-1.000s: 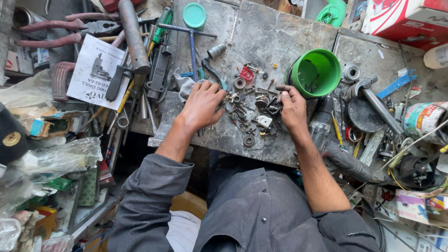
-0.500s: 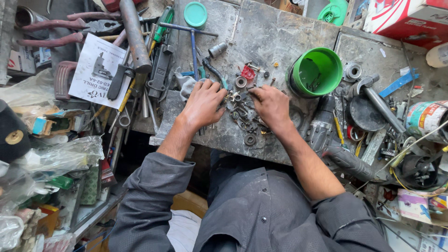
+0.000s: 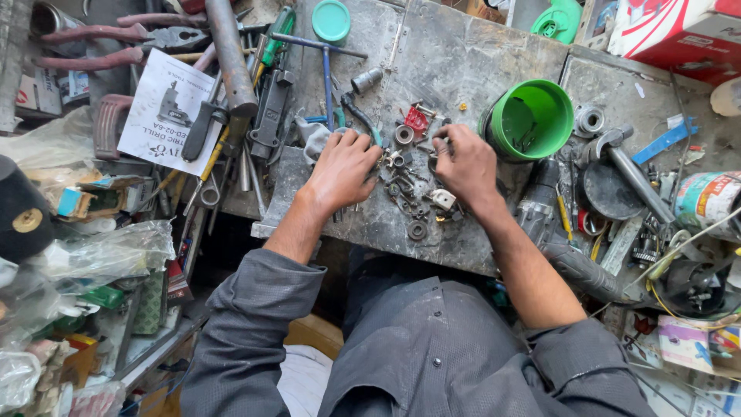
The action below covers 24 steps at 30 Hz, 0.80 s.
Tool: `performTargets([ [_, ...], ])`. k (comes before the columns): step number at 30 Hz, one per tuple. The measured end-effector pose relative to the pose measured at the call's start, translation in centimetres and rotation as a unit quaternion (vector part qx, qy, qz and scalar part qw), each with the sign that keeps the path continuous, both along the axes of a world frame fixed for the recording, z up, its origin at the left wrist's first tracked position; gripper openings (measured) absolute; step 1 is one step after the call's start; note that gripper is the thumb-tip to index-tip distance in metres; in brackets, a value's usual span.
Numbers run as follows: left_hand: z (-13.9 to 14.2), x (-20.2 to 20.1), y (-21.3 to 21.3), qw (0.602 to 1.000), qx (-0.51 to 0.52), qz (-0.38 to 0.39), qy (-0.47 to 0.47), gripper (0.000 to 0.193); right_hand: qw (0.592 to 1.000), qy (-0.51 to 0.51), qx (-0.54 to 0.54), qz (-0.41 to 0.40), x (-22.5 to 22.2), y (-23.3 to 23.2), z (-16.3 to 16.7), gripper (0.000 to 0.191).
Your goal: The person sorts through a pile of small metal screws and hardware parts on a cluttered workbench, picking up individual pieces and placing them into a blue plastic cup. Near the end, the person pours the collected parts from the cup back onto the workbench and continues handling the pile.
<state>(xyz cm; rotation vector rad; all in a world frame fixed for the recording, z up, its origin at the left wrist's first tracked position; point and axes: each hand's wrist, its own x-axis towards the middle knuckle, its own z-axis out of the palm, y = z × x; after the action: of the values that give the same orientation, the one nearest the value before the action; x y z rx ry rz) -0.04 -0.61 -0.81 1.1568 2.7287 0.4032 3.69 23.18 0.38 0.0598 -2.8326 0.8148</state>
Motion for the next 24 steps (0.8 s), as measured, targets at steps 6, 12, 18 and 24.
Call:
performTargets([
  [6,-0.3,0.0,-0.1,1.000,0.027,-0.002,0.014,0.041,0.981,-0.085,-0.134,-0.116,1.1,2.5,0.5,0.018],
  [12,-0.4,0.1,0.0,0.999,0.027,0.002,0.022,0.040,0.998,-0.055,0.025,-0.022,0.3,1.0,-0.5,0.022],
  [18,-0.2,0.2,0.0,0.999,0.040,0.003,0.023,0.040,0.984,-0.106,0.142,0.008,-1.0,-1.3,-0.9,0.023],
  [24,-0.1,0.1,-0.2,1.000,0.031,0.001,0.007,0.039,0.880,-0.218,-0.418,-0.055,-0.3,1.2,-0.1,0.022],
])
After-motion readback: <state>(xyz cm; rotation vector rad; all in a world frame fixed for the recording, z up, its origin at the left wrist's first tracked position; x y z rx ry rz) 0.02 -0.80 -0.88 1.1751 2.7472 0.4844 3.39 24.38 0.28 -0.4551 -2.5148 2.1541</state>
